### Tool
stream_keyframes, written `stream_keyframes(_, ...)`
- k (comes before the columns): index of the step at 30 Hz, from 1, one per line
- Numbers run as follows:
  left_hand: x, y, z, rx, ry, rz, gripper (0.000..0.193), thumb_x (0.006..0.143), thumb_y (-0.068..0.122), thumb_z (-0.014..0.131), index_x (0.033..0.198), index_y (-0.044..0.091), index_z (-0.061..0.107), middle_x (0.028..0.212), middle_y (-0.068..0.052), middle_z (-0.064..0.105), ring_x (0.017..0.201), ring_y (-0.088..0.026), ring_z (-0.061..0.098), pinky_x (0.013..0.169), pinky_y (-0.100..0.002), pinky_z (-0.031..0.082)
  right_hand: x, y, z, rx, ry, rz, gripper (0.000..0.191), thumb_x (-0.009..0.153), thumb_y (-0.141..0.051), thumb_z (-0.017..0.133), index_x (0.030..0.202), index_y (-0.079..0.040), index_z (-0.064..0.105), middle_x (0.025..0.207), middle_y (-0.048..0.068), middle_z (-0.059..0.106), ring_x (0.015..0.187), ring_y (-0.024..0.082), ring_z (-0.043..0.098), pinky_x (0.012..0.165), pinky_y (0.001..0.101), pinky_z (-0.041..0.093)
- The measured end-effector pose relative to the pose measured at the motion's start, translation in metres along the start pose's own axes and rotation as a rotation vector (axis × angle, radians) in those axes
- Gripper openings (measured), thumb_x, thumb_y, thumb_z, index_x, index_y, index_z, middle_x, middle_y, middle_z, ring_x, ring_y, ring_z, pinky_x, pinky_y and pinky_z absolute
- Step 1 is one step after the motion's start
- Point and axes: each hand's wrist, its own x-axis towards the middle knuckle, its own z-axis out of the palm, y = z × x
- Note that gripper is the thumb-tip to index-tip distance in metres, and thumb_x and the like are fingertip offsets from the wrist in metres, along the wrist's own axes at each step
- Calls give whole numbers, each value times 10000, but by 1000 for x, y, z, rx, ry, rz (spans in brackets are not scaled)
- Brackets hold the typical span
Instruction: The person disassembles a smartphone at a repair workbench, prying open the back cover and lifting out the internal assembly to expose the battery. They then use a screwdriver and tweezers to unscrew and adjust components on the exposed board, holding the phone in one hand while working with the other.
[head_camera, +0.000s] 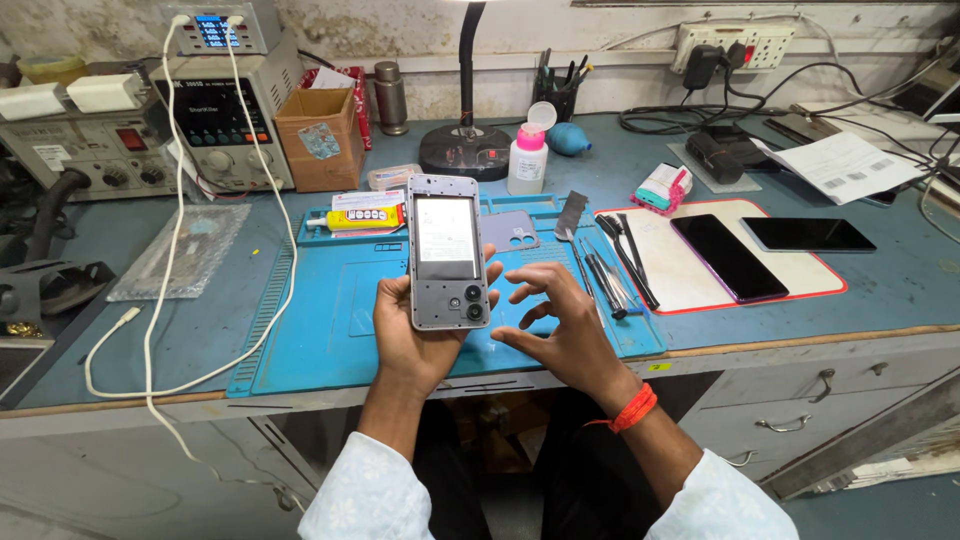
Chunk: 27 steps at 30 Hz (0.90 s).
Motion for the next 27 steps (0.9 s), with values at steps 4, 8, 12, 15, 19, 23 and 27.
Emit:
stream_keyframes(4,-2,0,3,7,-28,-6,740,934,336,332,1573,-36,363,1514,-307,492,1298,-437,574,1036,-515,516,0,1,0,-3,-12,4,594,788,-138,896,1292,-100,584,1221,90,612,1036,170,711,729,282,619)
stream_keyframes(8,-3,-1,3,15,-83,-1,746,942,343,329,1584,-36,353,1531,-312,479,1295,-434,576,1028,-513,518,0,-1,-1,-3,-10,3,578,787,-122,892,1280,-100,592,1206,84,619,1024,170,717,722,280,617)
stream_keyframes(12,-3,-2,3,58,-99,12,757,946,358,325,1581,-52,350,1535,-318,473,1282,-429,581,1018,-514,527,0,-2,-1,-7,-15,4,556,785,-111,888,1264,-102,606,1201,80,624,1025,169,722,724,278,616)
stream_keyframes(15,-3,-3,3,48,-110,12,762,937,360,325,1577,-54,348,1532,-315,474,1279,-423,587,1012,-511,535,0,-2,-2,-4,-19,-4,548,783,-111,890,1254,-104,610,1214,81,620,1027,166,721,731,276,613)
stream_keyframes(19,-4,-3,3,73,-105,18,762,946,363,328,1579,-59,353,1530,-314,482,1271,-413,597,1000,-504,536,0,-3,-1,-4,-27,18,543,782,-129,896,1249,-109,619,1210,73,626,1021,160,718,723,265,652)
stream_keyframes(23,-3,-3,3,108,-99,37,743,949,353,329,1580,-38,362,1512,-303,508,1241,-375,618,983,-492,543,1,-5,-1,-27,-50,20,580,766,-163,909,1266,-121,618,1206,61,619,1003,148,708,729,267,639)
stream_keyframes(27,0,-13,5,447,-4,157,717,909,283,338,1590,59,352,1445,-275,571,1179,-308,645,917,-468,549,2,-7,-2,-14,-80,36,602,734,-173,919,1267,-134,642,1156,50,594,954,140,685,711,272,621)
